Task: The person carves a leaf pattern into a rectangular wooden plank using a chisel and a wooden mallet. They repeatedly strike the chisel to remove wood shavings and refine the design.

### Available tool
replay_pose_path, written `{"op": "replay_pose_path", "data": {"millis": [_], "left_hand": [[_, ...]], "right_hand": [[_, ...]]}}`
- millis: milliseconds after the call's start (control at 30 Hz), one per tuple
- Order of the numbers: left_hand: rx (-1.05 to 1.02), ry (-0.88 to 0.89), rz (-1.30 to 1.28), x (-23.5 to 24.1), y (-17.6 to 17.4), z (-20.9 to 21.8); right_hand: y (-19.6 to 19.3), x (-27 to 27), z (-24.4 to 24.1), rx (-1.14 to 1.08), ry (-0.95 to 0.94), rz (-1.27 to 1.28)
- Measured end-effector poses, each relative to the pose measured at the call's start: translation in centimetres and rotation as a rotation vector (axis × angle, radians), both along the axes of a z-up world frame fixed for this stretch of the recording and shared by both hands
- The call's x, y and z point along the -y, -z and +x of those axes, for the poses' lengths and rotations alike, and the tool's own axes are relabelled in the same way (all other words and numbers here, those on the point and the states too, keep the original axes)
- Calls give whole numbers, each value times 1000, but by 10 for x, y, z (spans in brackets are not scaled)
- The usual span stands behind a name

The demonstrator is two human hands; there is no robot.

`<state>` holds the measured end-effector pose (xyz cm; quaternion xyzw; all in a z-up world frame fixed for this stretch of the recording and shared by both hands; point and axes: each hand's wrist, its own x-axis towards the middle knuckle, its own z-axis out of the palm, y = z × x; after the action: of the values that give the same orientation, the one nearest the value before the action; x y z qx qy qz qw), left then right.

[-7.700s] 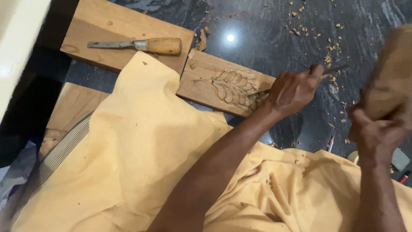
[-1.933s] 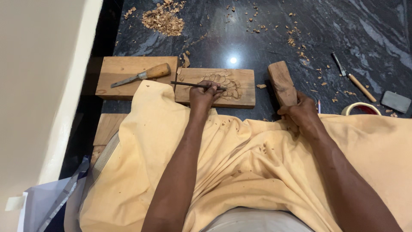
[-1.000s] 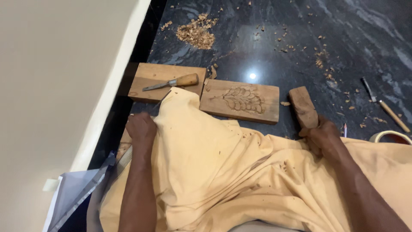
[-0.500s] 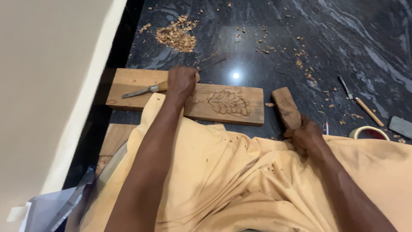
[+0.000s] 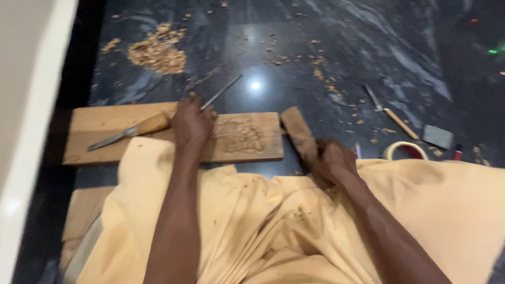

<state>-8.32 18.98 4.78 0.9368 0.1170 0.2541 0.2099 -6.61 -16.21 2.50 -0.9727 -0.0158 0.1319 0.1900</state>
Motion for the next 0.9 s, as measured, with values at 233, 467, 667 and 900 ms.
{"op": "replay_pose_path", "data": {"millis": [233,467,667,900], "left_hand": [[313,-68,161,-21,-17,-37],[383,-191,-195,-59,12,-35],[464,-161,-378,-36,11,-29],[335,-301,-608,-21,-10,-36]], "right_hand": [[36,120,127,552,-26,-329],[83,182,165,91,70,-578],[82,148,155,475,54,-374],[34,110,132,326,55,-221]]}}
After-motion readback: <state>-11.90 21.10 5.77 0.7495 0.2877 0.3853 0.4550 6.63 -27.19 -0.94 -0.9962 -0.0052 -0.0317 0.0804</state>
